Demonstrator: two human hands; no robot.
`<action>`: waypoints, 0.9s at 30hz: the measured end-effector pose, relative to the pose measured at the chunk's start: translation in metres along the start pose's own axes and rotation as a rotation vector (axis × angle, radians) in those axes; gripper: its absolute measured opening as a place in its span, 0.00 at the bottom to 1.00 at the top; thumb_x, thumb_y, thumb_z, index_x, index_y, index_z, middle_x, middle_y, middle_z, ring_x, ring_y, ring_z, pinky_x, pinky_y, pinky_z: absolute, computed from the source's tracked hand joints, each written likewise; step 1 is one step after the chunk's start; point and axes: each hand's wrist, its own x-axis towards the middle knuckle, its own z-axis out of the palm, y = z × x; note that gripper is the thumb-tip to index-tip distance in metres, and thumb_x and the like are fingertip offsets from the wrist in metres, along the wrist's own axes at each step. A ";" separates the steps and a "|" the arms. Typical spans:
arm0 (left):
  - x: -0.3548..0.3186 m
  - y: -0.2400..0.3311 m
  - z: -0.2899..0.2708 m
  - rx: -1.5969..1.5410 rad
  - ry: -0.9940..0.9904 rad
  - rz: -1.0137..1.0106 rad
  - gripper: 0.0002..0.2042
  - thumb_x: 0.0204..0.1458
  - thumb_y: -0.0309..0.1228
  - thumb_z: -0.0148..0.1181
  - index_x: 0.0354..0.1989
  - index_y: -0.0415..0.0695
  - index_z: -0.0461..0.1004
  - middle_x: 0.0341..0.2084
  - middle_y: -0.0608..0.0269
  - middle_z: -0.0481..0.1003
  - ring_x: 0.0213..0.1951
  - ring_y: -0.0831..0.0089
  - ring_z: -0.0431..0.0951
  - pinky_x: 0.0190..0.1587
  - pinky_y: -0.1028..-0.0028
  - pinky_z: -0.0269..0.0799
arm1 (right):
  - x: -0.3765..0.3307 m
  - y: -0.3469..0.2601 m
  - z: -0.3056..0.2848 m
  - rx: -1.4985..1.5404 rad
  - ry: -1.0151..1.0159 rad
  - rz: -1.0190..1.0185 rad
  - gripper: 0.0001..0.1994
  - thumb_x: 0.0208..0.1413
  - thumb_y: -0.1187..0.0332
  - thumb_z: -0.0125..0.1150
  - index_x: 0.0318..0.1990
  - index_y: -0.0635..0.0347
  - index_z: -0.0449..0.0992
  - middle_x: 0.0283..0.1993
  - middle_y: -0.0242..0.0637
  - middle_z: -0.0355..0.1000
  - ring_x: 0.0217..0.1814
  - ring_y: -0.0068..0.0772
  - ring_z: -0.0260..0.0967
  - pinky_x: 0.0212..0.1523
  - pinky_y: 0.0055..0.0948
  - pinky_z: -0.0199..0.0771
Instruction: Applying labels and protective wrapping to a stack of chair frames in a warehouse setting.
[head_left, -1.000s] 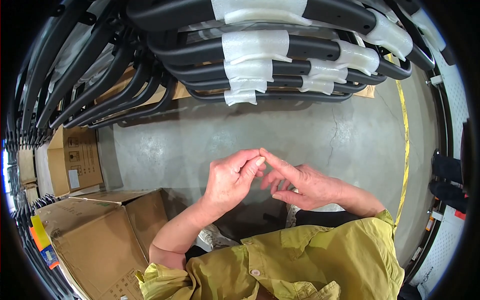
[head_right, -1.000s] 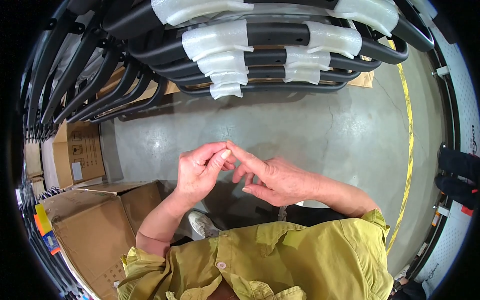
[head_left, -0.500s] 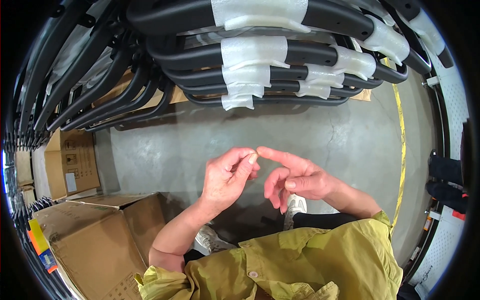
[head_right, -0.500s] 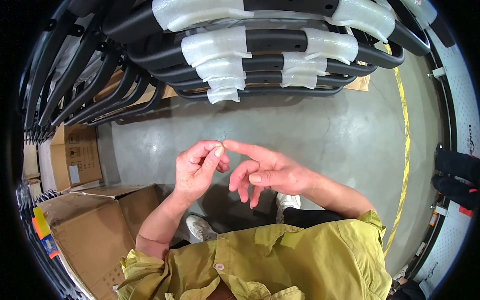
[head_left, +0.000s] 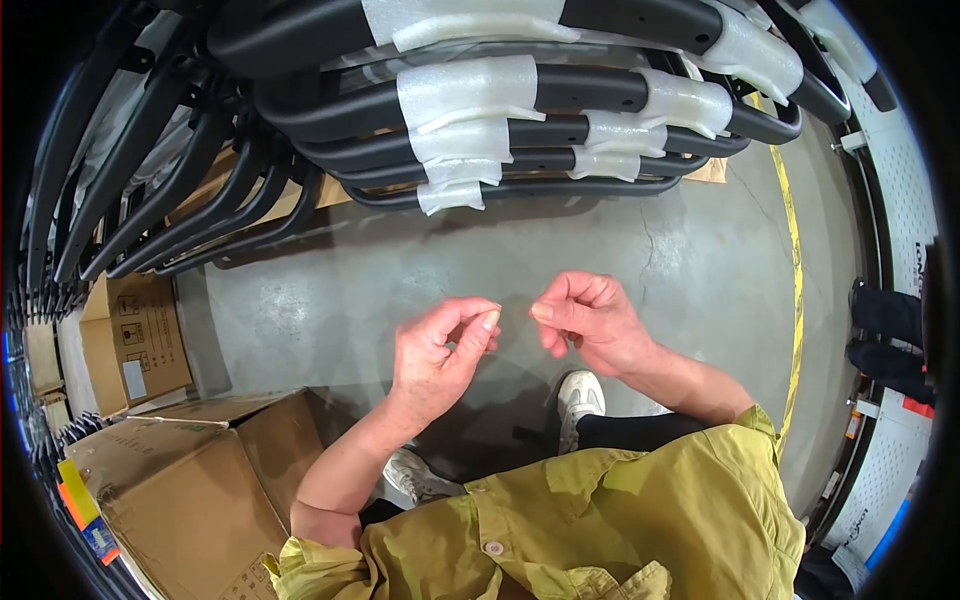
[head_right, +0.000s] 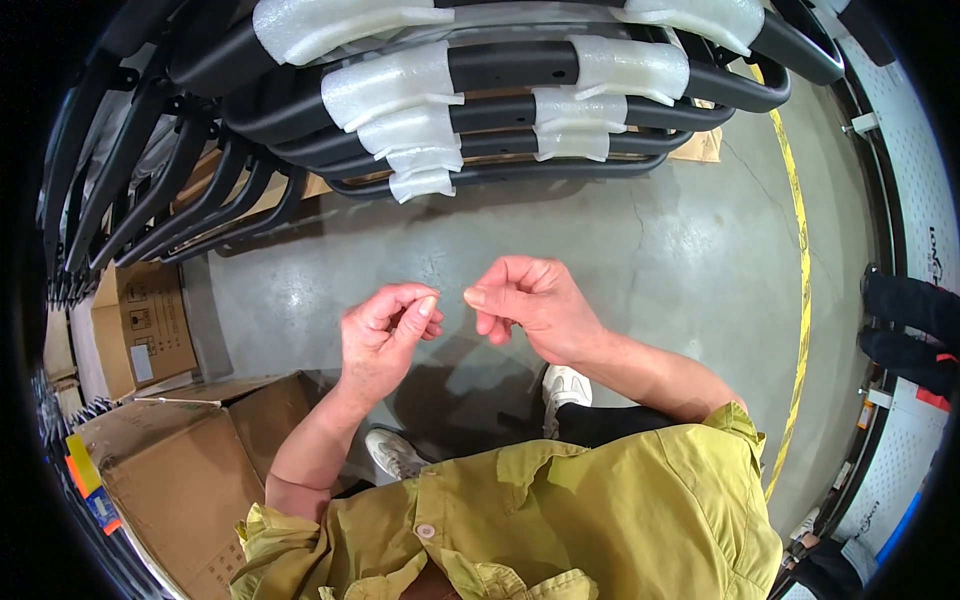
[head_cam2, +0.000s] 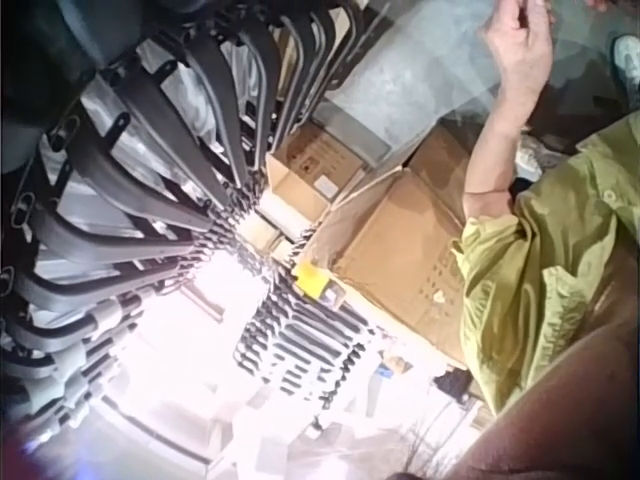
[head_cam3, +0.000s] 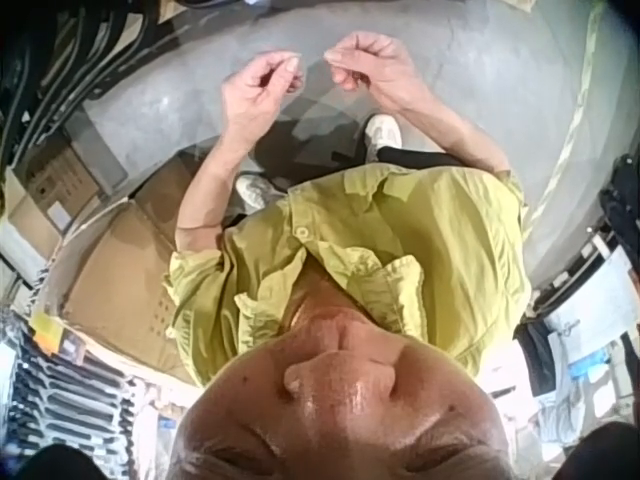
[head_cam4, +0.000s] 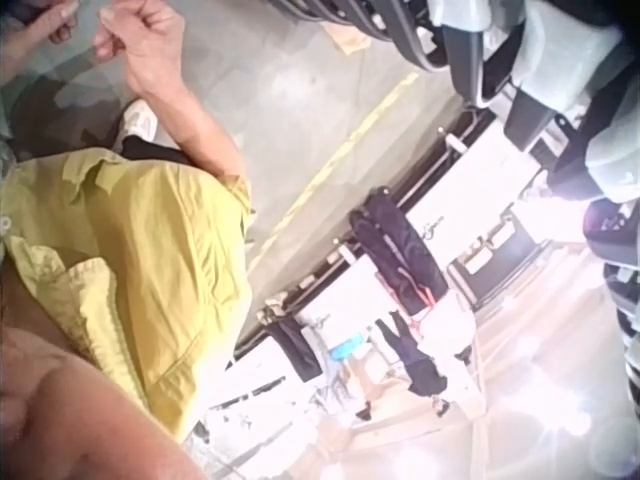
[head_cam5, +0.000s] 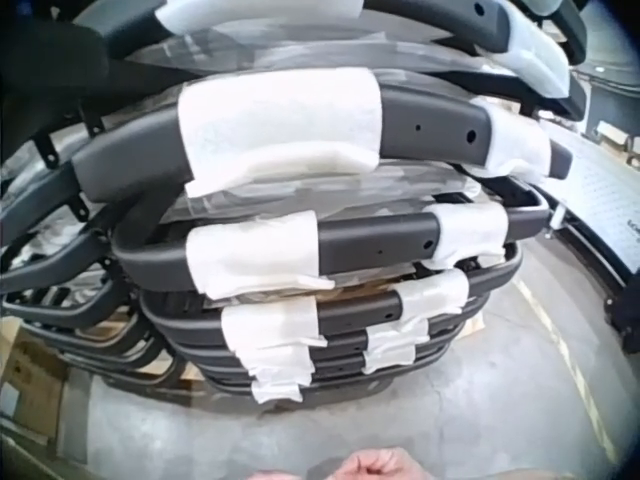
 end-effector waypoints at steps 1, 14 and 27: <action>0.000 0.000 0.001 0.001 0.002 -0.001 0.06 0.47 0.26 0.53 0.32 0.36 0.70 0.23 0.61 0.72 0.23 0.78 0.72 0.25 0.80 0.69 | 0.001 0.001 -0.002 -0.028 -0.010 -0.010 0.05 0.50 0.70 0.52 0.29 0.61 0.72 0.19 0.34 0.68 0.18 0.20 0.65 0.19 0.16 0.65; 0.005 -0.001 0.005 0.242 -0.009 0.320 0.10 0.39 0.19 0.59 0.32 0.38 0.72 0.27 0.58 0.73 0.29 0.72 0.74 0.32 0.78 0.71 | -0.006 -0.008 0.010 -0.125 -0.102 0.102 0.10 0.54 0.67 0.45 0.37 0.62 0.71 0.27 0.35 0.70 0.25 0.21 0.66 0.27 0.19 0.66; 0.006 -0.004 -0.002 0.418 -0.009 0.517 0.08 0.34 0.19 0.60 0.26 0.39 0.72 0.22 0.59 0.73 0.26 0.67 0.75 0.27 0.76 0.72 | -0.008 -0.010 0.011 -0.074 -0.157 0.178 0.10 0.55 0.69 0.44 0.42 0.61 0.68 0.30 0.40 0.70 0.29 0.26 0.68 0.30 0.23 0.70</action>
